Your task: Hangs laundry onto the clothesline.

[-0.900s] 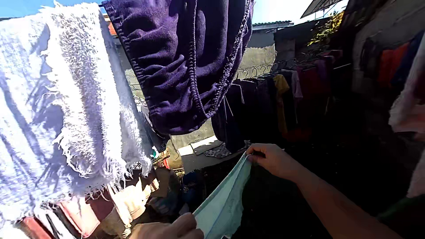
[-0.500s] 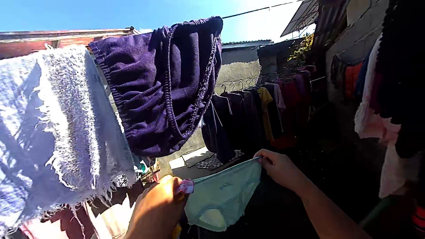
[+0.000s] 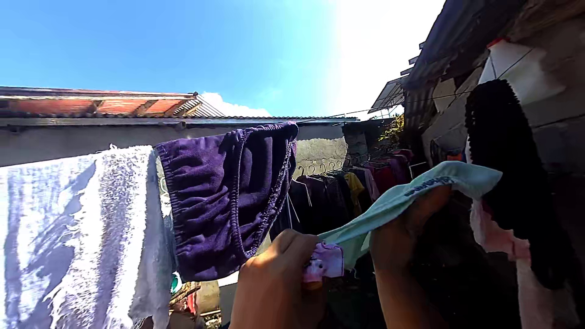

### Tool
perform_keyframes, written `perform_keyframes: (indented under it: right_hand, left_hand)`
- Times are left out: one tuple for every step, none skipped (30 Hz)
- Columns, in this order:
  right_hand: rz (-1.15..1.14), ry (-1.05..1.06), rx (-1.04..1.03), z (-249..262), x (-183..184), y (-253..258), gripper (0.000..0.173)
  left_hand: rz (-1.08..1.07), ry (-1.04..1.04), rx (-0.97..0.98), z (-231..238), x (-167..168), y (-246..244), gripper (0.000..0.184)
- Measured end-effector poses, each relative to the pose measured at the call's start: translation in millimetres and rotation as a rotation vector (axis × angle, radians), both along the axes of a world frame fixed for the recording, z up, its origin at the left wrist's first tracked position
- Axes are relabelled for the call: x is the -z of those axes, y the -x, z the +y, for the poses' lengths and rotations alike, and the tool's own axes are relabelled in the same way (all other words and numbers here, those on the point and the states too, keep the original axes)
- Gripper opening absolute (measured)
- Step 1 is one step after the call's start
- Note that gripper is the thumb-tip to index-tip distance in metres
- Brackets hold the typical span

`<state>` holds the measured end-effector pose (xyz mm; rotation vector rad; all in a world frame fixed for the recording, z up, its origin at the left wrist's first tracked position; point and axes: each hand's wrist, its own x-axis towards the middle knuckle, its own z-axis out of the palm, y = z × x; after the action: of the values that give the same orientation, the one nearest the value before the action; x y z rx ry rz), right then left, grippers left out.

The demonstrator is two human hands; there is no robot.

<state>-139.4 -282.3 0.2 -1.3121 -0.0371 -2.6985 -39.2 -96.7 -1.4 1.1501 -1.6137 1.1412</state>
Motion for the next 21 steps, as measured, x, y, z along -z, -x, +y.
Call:
perform_keyframes:
  right_hand:
    - [-0.002, 0.105, 0.12, -5.6, -27.2, 7.6, 0.064]
    - [0.01, 0.22, 0.245, -10.4, -56.2, 14.4, 0.062]
    - [0.04, 0.286, 0.37, -12.5, -85.5, 19.7, 0.059]
    - [0.113, 0.323, 0.472, -12.6, -112.4, 23.4, 0.056]
    - [0.238, 0.344, 0.532, -13.0, -135.6, 25.2, 0.052]
    - [0.435, 0.333, 0.534, -14.0, -153.8, 26.4, 0.05]
    - [0.665, 0.293, 0.51, -16.5, -168.3, 27.7, 0.048]
    - [0.878, 0.243, 0.455, -18.9, -179.9, 29.1, 0.044]
    - [1.01, 0.209, 0.407, -20.8, -188.0, 29.2, 0.041]
    - [1.091, 0.206, 0.361, -22.7, -192.4, 29.4, 0.041]
    - [1.147, 0.2, 0.336, -23.3, -194.0, 31.7, 0.043]
    - [1.155, 0.193, 0.333, -23.3, -193.0, 33.6, 0.044]
    - [1.147, 0.192, 0.339, -22.8, -191.3, 34.9, 0.046]
    - [1.152, 0.194, 0.352, -20.6, -189.8, 36.6, 0.05]
    - [1.165, 0.212, 0.36, -18.6, -189.2, 37.6, 0.053]
    - [1.178, 0.25, 0.371, -18.3, -189.8, 37.4, 0.054]
    - [1.182, 0.291, 0.393, -19.1, -191.1, 36.0, 0.053]
    - [1.171, 0.319, 0.428, -19.0, -192.0, 34.7, 0.05]
    - [1.155, 0.32, 0.452, -16.8, -190.9, 35.8, 0.046]
    - [1.127, 0.311, 0.445, -12.3, -186.4, 39.9, 0.043]
    - [1.043, 0.321, 0.437, -7.2, -178.0, 43.9, 0.04]
  left_hand:
    - [0.041, 0.014, 0.036, -2.8, -4.4, -2.8, 0.017]
    - [0.094, 0.016, 0.082, -6.6, -9.8, -4.9, 0.02]
    - [0.168, -0.013, 0.141, -10.2, -15.7, -5.9, 0.023]
    - [0.284, -0.087, 0.229, -12.0, -21.7, -5.0, 0.027]
    - [0.422, -0.179, 0.313, -12.8, -27.7, -2.8, 0.028]
    - [0.53, -0.247, 0.364, -14.9, -33.1, -0.9, 0.027]
    - [0.613, -0.308, 0.395, -17.0, -37.8, 1.0, 0.028]
    - [0.674, -0.363, 0.412, -19.2, -40.8, 2.6, 0.026]
    - [0.708, -0.406, 0.411, -21.8, -41.6, 3.4, 0.026]
    - [0.72, -0.438, 0.408, -24.6, -40.5, 3.7, 0.029]
    - [0.712, -0.458, 0.404, -27.2, -38.0, 3.0, 0.037]
    - [0.693, -0.471, 0.39, -29.3, -35.4, 2.4, 0.044]
    - [0.66, -0.472, 0.375, -30.8, -32.9, 1.7, 0.049]
    - [0.619, -0.465, 0.365, -31.6, -30.3, 1.3, 0.052]
    - [0.588, -0.455, 0.366, -31.9, -27.8, 1.5, 0.054]
    - [0.563, -0.437, 0.373, -32.6, -24.9, 2.0, 0.055]
    - [0.55, -0.427, 0.388, -32.7, -21.7, 2.6, 0.058]
    - [0.555, -0.433, 0.404, -31.4, -17.7, 3.4, 0.062]
    - [0.585, -0.454, 0.441, -29.2, -13.0, 3.7, 0.068]
    - [0.632, -0.475, 0.472, -27.0, -6.4, 3.1, 0.068]
    - [0.691, -0.492, 0.496, -25.6, 2.2, 0.9, 0.06]
